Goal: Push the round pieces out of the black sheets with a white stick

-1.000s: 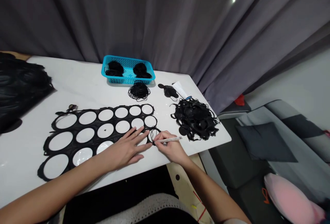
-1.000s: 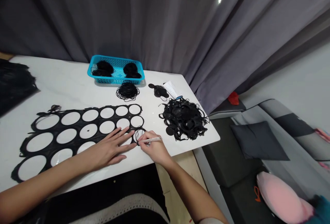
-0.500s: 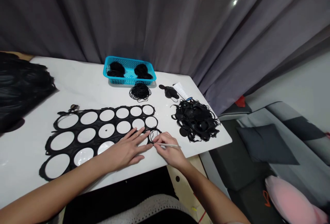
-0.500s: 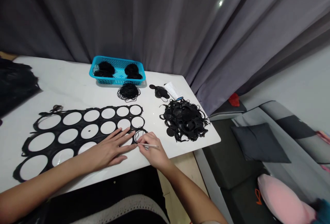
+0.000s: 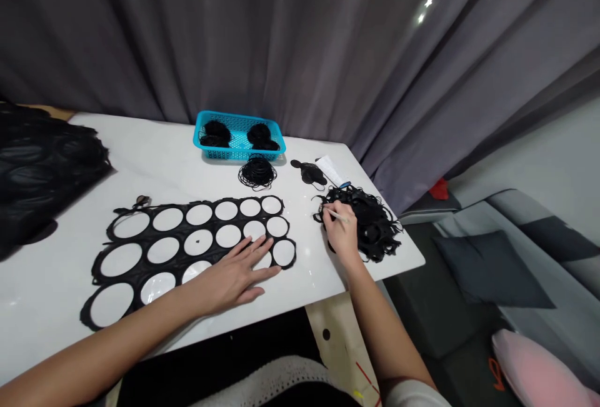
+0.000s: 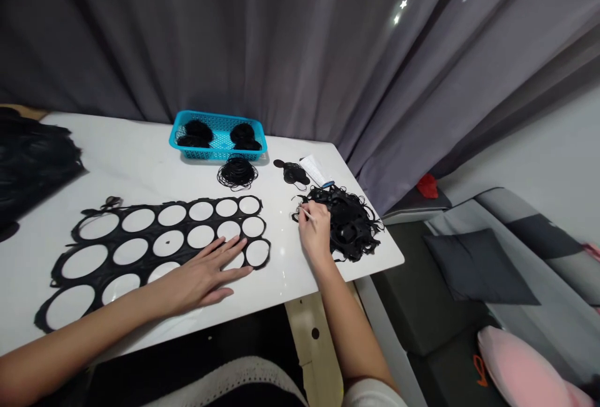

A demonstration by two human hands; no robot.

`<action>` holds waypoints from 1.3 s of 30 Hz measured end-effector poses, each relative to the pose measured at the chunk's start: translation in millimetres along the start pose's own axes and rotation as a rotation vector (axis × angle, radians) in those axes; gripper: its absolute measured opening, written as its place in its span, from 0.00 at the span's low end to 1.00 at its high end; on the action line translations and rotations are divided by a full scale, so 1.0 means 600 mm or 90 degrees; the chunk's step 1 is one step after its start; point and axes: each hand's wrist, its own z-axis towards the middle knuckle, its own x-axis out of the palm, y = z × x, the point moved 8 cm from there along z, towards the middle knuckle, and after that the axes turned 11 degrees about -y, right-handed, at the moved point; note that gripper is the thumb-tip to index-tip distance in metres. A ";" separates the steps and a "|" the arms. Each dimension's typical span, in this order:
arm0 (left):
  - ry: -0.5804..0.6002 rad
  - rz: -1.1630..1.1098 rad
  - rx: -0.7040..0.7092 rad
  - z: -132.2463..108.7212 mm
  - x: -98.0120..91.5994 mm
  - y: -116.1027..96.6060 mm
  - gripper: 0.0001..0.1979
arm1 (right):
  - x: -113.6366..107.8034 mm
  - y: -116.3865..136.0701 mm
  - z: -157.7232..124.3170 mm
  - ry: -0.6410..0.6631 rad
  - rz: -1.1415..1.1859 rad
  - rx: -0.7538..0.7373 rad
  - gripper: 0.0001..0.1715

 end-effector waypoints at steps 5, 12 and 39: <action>0.019 0.046 -0.018 -0.029 -0.030 -0.009 0.27 | 0.065 0.049 -0.044 0.230 0.197 0.101 0.07; -0.023 0.121 -0.039 -0.093 -0.032 -0.020 0.24 | 0.097 0.148 -0.171 0.421 0.294 0.046 0.06; -0.077 0.070 -0.108 -0.106 -0.014 -0.010 0.26 | 0.085 0.178 -0.195 0.308 0.157 -0.363 0.16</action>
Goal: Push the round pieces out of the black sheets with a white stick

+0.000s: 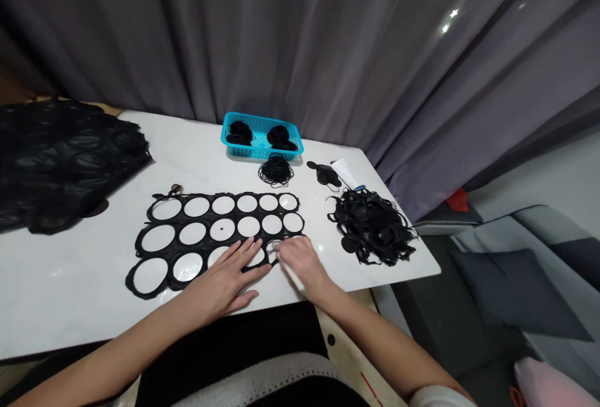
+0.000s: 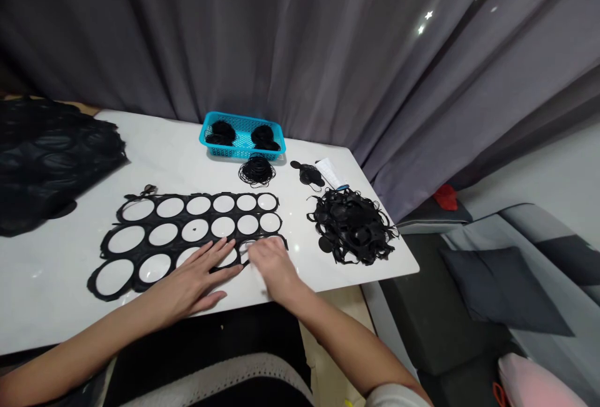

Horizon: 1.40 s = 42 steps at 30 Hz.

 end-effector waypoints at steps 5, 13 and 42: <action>0.005 -0.015 -0.014 -0.003 -0.009 -0.005 0.25 | -0.114 -0.154 0.063 -0.242 -0.135 0.259 0.10; -0.012 0.035 -0.071 0.040 -0.024 0.022 0.25 | -0.031 -0.149 0.097 -0.077 0.214 0.393 0.06; -0.029 0.048 -0.090 0.036 0.015 0.050 0.27 | 0.023 -0.046 0.071 0.016 0.130 0.164 0.07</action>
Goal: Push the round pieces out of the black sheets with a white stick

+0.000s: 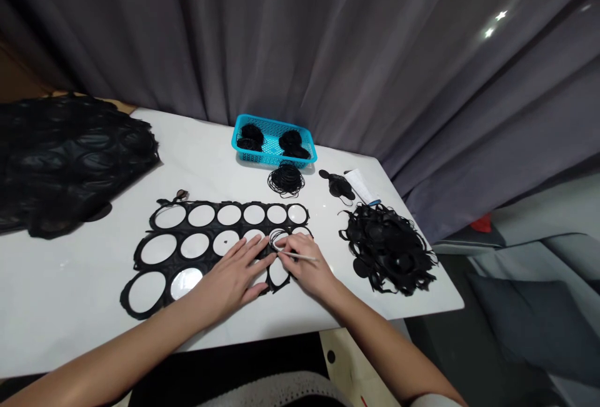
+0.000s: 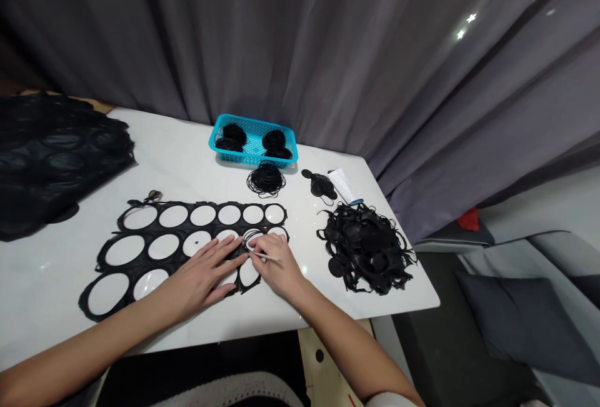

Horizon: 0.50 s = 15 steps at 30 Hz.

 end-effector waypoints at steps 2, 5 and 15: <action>-0.007 -0.018 -0.002 0.000 -0.001 0.002 0.27 | 0.011 0.013 -0.007 0.035 -0.048 -0.087 0.05; -0.013 -0.019 -0.005 0.000 -0.002 0.004 0.26 | 0.013 0.003 0.008 0.070 -0.144 -0.166 0.10; -0.008 -0.033 -0.010 0.010 -0.021 0.008 0.26 | -0.132 -0.128 0.161 -0.195 -0.076 0.115 0.10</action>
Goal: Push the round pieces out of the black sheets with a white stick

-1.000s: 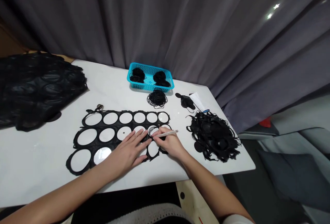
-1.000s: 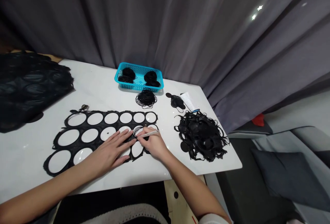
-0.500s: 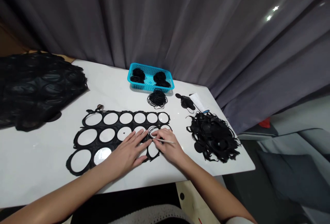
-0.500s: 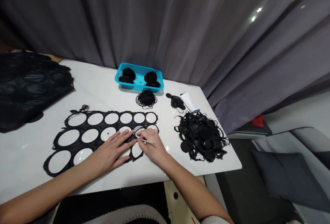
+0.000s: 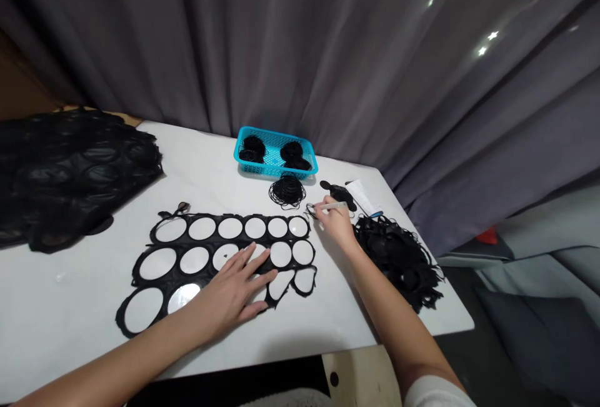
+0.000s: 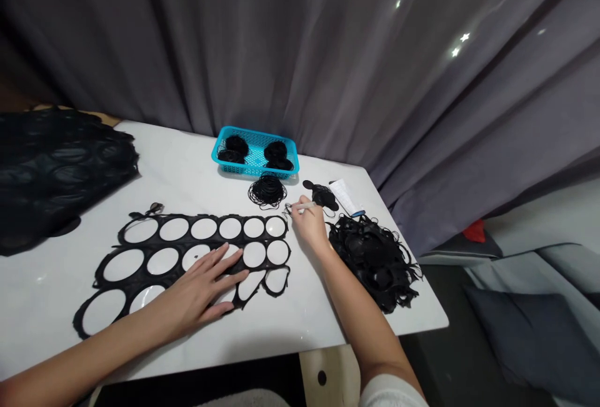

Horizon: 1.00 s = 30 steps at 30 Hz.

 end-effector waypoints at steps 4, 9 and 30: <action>-0.002 0.012 -0.025 0.036 -0.005 0.029 0.27 | 0.063 0.024 -0.035 0.128 0.126 0.044 0.08; -0.011 0.069 -0.037 0.046 0.026 0.058 0.27 | 0.118 0.056 -0.084 0.254 0.180 0.041 0.05; -0.018 0.076 -0.052 0.036 0.042 0.055 0.30 | 0.111 0.082 -0.111 0.229 0.118 -0.117 0.09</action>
